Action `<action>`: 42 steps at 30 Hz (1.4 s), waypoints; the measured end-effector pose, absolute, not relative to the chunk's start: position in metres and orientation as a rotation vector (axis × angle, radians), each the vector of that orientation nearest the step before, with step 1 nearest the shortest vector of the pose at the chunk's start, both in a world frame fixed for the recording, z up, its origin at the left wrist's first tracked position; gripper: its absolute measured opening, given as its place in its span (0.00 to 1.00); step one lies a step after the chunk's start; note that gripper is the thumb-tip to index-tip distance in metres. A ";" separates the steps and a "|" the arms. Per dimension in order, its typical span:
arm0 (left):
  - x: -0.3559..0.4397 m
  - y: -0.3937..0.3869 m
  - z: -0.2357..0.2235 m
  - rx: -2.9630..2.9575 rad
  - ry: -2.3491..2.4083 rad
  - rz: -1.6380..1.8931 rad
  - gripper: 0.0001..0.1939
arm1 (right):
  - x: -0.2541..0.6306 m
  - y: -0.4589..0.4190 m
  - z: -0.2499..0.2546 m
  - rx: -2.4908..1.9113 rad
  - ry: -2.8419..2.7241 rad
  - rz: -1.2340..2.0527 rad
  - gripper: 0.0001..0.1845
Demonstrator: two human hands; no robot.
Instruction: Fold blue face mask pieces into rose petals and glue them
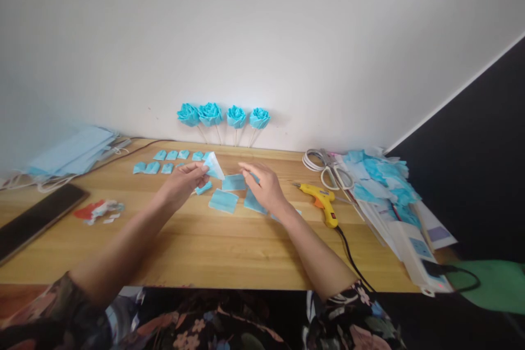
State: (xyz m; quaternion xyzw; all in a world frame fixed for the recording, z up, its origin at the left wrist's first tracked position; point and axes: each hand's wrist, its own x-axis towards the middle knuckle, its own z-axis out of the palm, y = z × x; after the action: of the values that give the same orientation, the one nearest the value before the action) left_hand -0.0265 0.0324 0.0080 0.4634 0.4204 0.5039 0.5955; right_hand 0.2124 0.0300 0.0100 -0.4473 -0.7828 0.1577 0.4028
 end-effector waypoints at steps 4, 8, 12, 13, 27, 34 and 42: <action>-0.025 0.031 0.011 1.103 0.963 1.196 0.18 | 0.192 0.033 0.030 -1.133 -1.990 0.726 0.16; -0.025 0.032 0.010 1.089 0.931 1.225 0.19 | 0.174 0.037 0.043 -1.096 -2.022 1.020 0.17; -0.026 0.033 0.010 1.049 0.914 1.267 0.19 | 0.158 0.042 0.042 -1.110 -1.991 1.101 0.15; -0.026 0.033 0.010 1.037 0.917 1.274 0.19 | 0.155 0.043 0.040 -1.113 -1.968 1.101 0.15; -0.024 0.033 0.011 0.972 0.916 1.269 0.20 | 0.145 0.052 0.030 -1.159 -1.871 0.916 0.10; -0.025 0.031 0.011 1.137 1.084 1.252 0.20 | 0.147 0.054 0.028 -1.161 -1.895 0.905 0.11; -0.023 0.027 0.016 1.212 1.146 1.271 0.19 | 0.146 0.056 0.023 -1.045 -1.784 1.098 0.10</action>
State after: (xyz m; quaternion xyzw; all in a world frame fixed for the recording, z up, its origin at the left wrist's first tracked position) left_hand -0.0233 0.0274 0.0158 0.5011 0.4735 0.5253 0.4988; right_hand 0.1461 0.0561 0.0230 -0.4110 -0.7018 0.4321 0.3897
